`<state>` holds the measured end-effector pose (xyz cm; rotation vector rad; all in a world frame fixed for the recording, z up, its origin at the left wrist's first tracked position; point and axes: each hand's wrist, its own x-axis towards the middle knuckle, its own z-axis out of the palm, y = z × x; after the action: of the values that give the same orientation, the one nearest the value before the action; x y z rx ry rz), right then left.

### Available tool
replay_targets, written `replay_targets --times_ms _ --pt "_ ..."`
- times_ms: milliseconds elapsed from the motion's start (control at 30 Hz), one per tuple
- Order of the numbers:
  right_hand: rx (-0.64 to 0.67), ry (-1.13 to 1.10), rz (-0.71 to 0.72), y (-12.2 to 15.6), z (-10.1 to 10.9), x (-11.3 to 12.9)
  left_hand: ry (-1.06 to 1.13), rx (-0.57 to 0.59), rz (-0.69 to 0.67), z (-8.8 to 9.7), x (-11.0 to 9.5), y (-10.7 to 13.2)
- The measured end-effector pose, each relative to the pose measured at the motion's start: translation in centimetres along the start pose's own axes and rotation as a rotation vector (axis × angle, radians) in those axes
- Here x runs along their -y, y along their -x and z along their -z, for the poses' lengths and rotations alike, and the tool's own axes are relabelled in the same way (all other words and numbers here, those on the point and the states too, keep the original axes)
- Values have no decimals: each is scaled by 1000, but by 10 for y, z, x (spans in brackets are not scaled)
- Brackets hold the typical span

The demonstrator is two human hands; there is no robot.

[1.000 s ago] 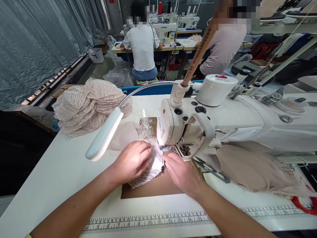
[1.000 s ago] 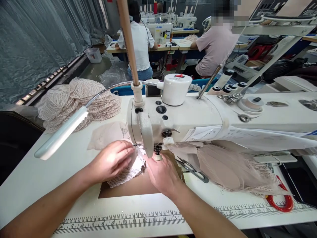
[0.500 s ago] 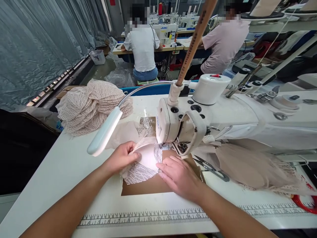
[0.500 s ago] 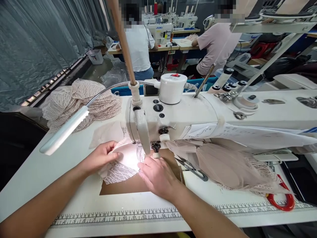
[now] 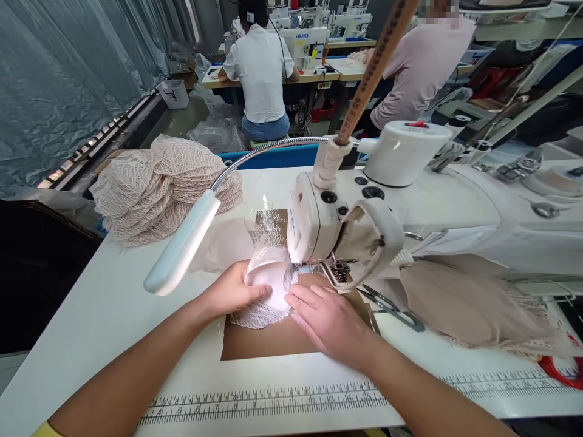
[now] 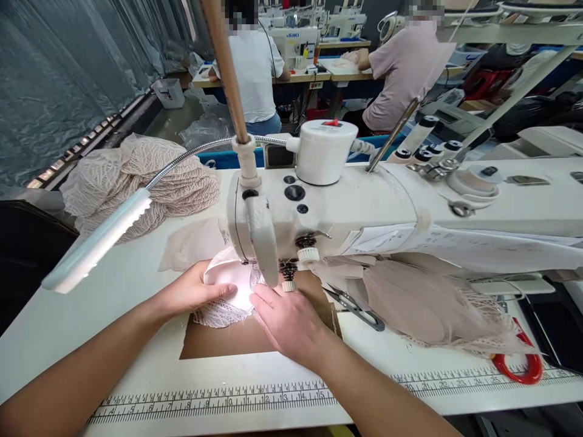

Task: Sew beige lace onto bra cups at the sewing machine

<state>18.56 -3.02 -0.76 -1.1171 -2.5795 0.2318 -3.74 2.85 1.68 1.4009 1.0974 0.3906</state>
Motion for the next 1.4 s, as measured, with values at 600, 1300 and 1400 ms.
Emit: replay_targets --times_ms 600,1300,1400 --pt "-37 69 0 2 2 -3 -216 -26 32 -2 3 3" --pt "-78 -90 16 8 -3 6 -1140 -339 -691 -8 -20 19" --pt "-76 -91 15 8 -3 6 -1165 -105 -839 -16 -6 -1"
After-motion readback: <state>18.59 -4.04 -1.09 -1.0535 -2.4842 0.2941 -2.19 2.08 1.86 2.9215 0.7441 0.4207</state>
